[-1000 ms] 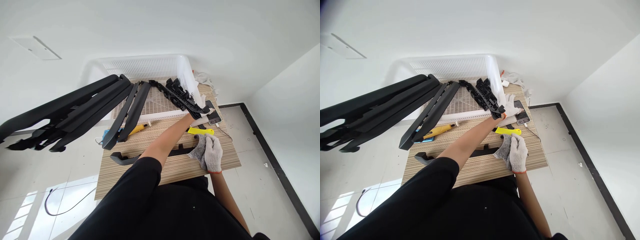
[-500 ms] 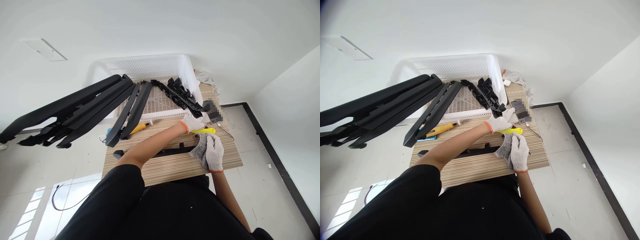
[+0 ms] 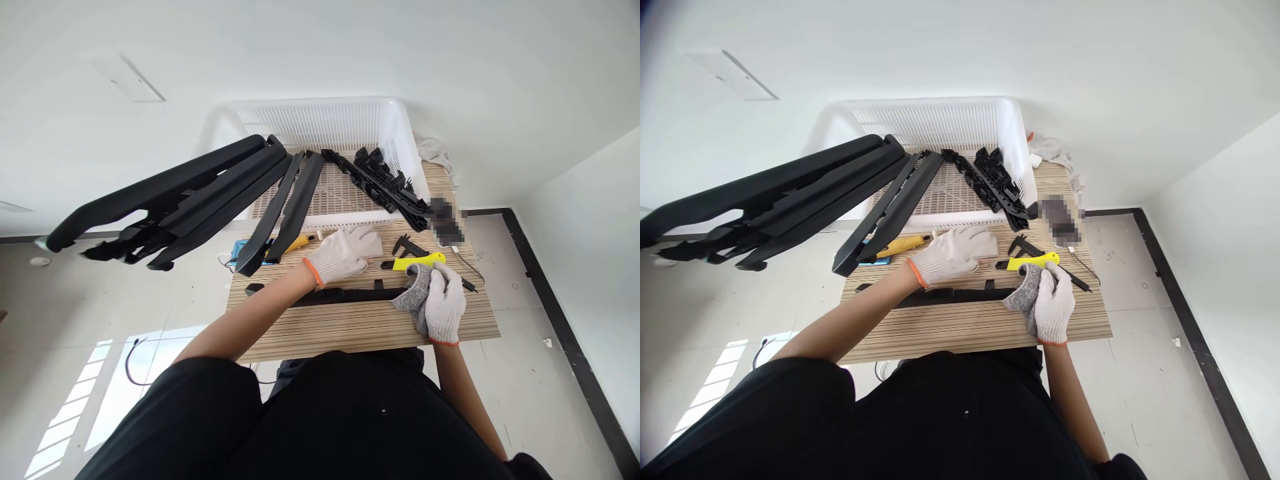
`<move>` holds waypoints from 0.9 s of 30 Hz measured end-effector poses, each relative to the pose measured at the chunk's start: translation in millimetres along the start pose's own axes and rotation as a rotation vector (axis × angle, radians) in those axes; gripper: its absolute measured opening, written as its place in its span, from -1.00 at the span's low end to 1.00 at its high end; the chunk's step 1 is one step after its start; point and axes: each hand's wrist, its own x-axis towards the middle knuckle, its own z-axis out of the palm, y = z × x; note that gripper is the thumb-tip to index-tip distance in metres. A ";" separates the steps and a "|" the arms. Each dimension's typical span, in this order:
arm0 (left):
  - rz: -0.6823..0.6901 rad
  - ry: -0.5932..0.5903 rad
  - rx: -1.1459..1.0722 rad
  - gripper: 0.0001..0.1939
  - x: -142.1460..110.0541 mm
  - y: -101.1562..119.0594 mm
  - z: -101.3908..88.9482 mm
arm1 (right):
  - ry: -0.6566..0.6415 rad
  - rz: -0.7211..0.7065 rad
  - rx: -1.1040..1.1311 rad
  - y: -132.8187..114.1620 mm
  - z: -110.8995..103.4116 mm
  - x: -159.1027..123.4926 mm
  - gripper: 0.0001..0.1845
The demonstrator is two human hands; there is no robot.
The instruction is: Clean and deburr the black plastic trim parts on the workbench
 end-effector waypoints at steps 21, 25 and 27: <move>-0.031 -0.034 0.145 -0.65 -105.7 -7.5 36.2 | -0.487 0.252 0.434 -10.8 -52.4 18.9 -0.46; -0.078 0.061 0.087 -0.41 -88.1 7.8 32.8 | -0.188 0.213 0.271 12.4 -42.6 18.5 -0.57; -0.057 0.184 0.022 -0.27 -65.2 21.6 27.5 | -0.144 0.236 0.300 25.1 -36.1 17.9 -0.56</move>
